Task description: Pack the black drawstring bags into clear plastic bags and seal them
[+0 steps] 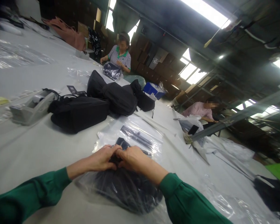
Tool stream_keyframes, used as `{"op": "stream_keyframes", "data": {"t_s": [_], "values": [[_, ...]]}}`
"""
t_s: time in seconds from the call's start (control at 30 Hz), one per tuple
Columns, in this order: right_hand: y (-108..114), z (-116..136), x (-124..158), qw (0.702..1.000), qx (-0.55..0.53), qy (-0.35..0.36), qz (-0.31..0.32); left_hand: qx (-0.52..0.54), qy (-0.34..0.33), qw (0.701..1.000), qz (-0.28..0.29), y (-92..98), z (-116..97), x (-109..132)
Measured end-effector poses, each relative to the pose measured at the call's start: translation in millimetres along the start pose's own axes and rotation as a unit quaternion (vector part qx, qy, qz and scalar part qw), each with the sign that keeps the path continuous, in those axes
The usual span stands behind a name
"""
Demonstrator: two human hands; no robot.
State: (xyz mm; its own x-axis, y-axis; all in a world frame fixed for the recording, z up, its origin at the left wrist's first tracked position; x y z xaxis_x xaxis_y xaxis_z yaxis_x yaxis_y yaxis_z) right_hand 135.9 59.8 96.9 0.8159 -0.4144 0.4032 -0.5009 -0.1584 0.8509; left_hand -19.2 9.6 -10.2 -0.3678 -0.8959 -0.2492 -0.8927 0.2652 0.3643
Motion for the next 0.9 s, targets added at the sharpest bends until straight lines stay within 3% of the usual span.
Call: {"op": "stream_keyframes", "data": {"t_s": [0.13, 0.2, 0.3, 0.37, 0.47, 0.6, 0.8, 0.9], "values": [[-17.2, -25.8, 11.6, 0.993, -0.05, -0.099, -0.03, 0.005, 0.031, 0.999, 0.002, 5.4, 2.9, 0.6], [-23.6, -27.6, 28.3, 0.987, -0.047, -0.131, -0.08, 0.034, 0.047, 0.998, 0.012, 8.7, 1.1, 2.3], [-29.9, -5.2, 55.5, 0.965, -0.038, -0.16, -0.204, 0.051, 0.021, 0.998, -0.03, 6.3, -6.4, 10.5], [-38.1, 20.5, 65.6, 0.958, -0.033, -0.143, -0.246, 0.025, -0.005, 0.997, -0.079, -2.3, -8.9, 20.0], [-59.6, 49.7, 66.9, 0.967, -0.012, -0.122, -0.223, -0.034, 0.008, 0.996, -0.087, -16.6, 2.3, 37.5], [-87.6, 47.9, 78.7, 0.963, 0.0, -0.152, -0.224, -0.01, 0.065, 0.997, -0.042, -11.8, 36.0, 60.9], [-137.4, 32.2, 133.2, 0.9, -0.022, -0.342, -0.269, 0.058, 0.115, 0.99, -0.062, 13.3, 59.9, 72.8], [-156.3, 32.9, 144.5, 0.877, -0.062, -0.38, -0.287, 0.066, 0.142, 0.985, -0.074, 17.5, 64.9, 69.4]]}}
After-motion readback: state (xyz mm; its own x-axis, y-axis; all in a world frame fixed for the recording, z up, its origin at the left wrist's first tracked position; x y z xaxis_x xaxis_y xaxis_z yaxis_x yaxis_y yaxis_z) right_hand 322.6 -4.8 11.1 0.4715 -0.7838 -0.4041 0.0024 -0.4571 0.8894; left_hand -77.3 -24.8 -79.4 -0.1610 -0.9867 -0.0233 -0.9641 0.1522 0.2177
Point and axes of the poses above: each hand's wrist, its own x-axis away from the middle knuckle, its own y-axis out of the back of the hand, z = x × y, the point moved 1 cm from there along -x, towards the middle knuckle, and after that the axes turned 13 degrees about x, right-handed, at the moved point
